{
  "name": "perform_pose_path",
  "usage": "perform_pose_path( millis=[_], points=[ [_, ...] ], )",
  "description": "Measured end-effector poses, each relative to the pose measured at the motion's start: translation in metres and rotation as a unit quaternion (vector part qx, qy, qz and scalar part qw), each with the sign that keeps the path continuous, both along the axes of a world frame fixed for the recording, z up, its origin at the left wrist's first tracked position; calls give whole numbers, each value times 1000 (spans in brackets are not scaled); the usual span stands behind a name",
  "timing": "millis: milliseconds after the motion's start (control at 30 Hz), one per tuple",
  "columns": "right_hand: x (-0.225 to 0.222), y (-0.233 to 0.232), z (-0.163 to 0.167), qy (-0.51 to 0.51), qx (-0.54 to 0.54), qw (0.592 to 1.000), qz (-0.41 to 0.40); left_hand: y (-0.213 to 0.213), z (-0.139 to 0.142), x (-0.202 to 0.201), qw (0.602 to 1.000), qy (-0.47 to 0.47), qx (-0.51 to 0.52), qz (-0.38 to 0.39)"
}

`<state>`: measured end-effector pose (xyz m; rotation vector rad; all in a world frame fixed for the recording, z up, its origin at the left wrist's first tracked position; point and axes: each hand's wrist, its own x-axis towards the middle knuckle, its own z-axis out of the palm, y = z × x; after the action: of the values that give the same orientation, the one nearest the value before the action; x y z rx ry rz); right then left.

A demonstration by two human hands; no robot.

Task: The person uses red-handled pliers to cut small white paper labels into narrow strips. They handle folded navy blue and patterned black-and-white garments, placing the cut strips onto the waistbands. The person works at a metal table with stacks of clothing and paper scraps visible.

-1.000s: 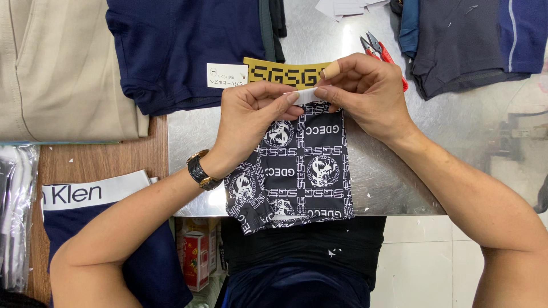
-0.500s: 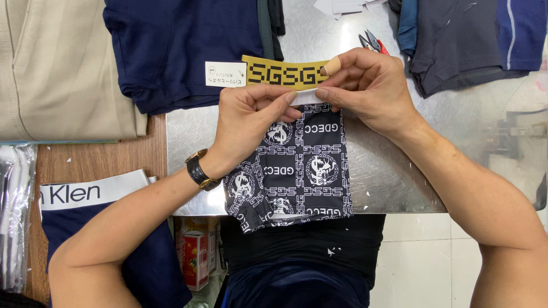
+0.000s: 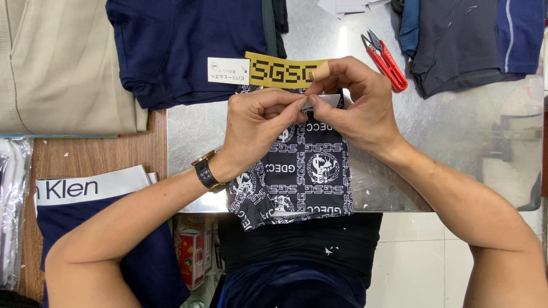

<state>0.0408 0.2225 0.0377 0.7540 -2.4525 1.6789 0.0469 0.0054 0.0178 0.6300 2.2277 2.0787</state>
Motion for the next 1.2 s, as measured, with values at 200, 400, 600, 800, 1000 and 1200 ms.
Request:
perform_pose_path(
  millis=[200,400,600,800,1000,1200],
  points=[
    [-11,19,8,39,30,998,-46,-5,1,-2,998,-15,58,17],
    [-10,26,12,-9,-42,999,9,-6,7,-4,994,-50,92,9],
    [5,14,7,-26,-32,999,5,-7,8,-4,993,-24,108,-39],
    [3,25,20,216,105,967,-81,-15,18,-13,989,-90,102,58],
    [11,3,31,472,248,846,-9,1,15,6,947,-244,205,-40],
    [7,10,57,356,324,874,-69,-5,15,-1,953,-219,207,25]
  ],
)
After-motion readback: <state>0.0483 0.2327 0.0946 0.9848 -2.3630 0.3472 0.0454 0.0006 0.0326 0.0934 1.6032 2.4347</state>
